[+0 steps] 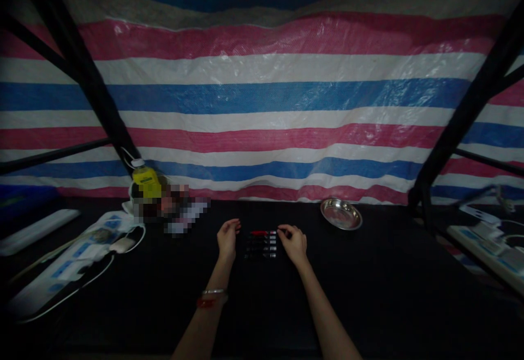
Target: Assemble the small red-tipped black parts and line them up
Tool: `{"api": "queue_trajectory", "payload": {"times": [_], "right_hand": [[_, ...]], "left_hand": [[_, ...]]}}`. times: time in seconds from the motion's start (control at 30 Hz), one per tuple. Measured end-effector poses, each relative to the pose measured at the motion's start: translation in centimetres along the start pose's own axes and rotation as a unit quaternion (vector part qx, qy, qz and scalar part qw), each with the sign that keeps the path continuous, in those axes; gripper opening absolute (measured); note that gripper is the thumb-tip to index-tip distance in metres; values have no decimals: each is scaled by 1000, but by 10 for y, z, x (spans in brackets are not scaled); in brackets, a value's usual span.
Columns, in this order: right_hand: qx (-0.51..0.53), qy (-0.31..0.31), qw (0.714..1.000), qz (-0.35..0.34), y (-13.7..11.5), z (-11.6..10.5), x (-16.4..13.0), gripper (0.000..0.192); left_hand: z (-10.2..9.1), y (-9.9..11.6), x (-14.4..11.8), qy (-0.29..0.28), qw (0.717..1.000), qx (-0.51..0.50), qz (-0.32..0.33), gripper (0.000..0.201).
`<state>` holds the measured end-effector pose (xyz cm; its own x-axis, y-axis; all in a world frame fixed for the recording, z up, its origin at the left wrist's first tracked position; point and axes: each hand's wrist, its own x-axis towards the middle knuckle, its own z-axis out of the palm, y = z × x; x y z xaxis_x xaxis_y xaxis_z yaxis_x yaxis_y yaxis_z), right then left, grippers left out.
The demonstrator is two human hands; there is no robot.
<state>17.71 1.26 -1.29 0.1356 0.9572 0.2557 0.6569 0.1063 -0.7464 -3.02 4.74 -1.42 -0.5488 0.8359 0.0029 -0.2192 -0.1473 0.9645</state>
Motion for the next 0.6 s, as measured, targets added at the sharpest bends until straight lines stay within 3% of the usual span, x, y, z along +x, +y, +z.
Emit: {"api": "queue_trajectory", "payload": {"times": [0.27, 0.6], "right_hand": [[-41, -30, 999, -13, -10, 9, 16, 25], [-12, -75, 997, -28, -4, 3, 15, 20]], "left_hand": [[-2, 1, 0, -3, 1000, -2, -2, 15], [-2, 0, 0, -3, 1000, 9, -8, 17]]}}
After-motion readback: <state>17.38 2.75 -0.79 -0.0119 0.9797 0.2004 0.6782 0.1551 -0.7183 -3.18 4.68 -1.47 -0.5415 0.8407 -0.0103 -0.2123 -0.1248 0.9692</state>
